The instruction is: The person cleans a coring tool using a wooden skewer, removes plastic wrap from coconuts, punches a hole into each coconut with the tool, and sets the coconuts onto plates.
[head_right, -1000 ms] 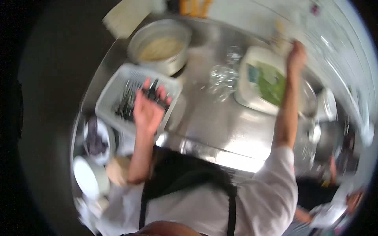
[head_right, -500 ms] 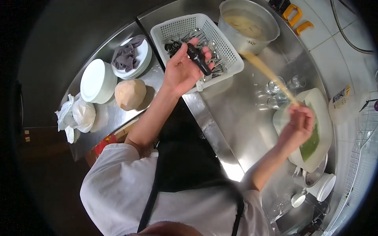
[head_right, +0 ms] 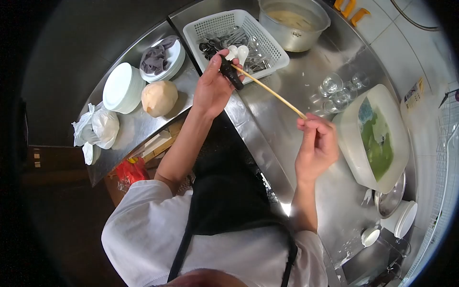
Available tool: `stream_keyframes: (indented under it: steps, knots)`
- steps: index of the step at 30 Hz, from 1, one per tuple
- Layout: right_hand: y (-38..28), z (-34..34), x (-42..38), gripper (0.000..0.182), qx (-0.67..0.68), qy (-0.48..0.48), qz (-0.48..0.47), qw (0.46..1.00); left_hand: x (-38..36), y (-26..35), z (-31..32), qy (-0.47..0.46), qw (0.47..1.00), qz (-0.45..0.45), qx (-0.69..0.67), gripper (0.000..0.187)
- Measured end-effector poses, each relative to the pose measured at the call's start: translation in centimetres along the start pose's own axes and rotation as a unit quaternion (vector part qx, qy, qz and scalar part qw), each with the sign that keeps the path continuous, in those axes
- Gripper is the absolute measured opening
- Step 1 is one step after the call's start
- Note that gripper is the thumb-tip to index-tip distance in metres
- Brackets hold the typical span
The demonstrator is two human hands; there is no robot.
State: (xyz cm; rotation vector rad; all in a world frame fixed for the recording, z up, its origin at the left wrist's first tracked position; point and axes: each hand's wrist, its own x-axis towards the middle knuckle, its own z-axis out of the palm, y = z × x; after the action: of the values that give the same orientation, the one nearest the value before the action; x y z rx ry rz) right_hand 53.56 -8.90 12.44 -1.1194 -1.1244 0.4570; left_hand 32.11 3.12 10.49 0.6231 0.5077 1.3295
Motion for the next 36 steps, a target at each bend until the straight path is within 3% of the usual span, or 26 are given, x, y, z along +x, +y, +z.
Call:
stream_keyframes:
  steps: [10, 15, 18, 21, 24, 27, 28, 31, 36]
  knots:
    - [-1.4, -1.4, -2.7, 0.007, -0.053, 0.025, -0.082, 0.995, -1.9, -0.6, 1.8, 0.019, 1.0, -0.001, -0.021, 0.027]
    - [-2.1, -2.0, -3.7, 0.008, -0.174, 0.006, -0.14, 0.975, -2.3, -1.2, 1.8, 0.03, 0.992, 0.075, 0.095, 0.025]
    - [-3.1, -2.0, -4.3, 0.011, -0.144, -0.009, -0.074, 0.987, -2.5, -1.4, 1.6, 0.019, 0.97, 0.117, 0.212, 0.025]
    - [-5.0, -2.7, -4.6, 0.013, -0.047, -0.079, 0.204, 0.975, -3.6, -1.7, 2.0, -0.003, 0.938, 0.131, 0.321, 0.024]
    - [-3.4, -3.1, -5.7, 0.014, -0.152, -0.187, 0.152, 0.959, -4.5, -1.9, 2.5, -0.021, 0.9, 0.13, 0.416, 0.028]
    - [-3.3, -2.9, -7.1, 0.015, -0.184, -0.247, 0.152, 0.939, -5.0, -1.6, 3.1, -0.05, 0.788, 0.212, 0.575, 0.029]
    - [-3.4, -2.6, -7.7, 0.015, -0.167, -0.213, 0.143, 0.952, -5.4, -1.8, 3.2, -0.044, 0.751, 0.225, 0.619, 0.029]
    - [-3.2, -2.5, -8.8, 0.014, -0.171, -0.166, 0.131, 0.962, -6.6, -2.3, 4.3, -0.031, 0.725, 0.207, 0.656, 0.027]
    - [-2.5, -1.8, -9.9, 0.014, -0.129, -0.148, 0.173, 0.965, -5.4, -1.5, 4.3, -0.058, 0.762, 0.202, 0.613, 0.026]
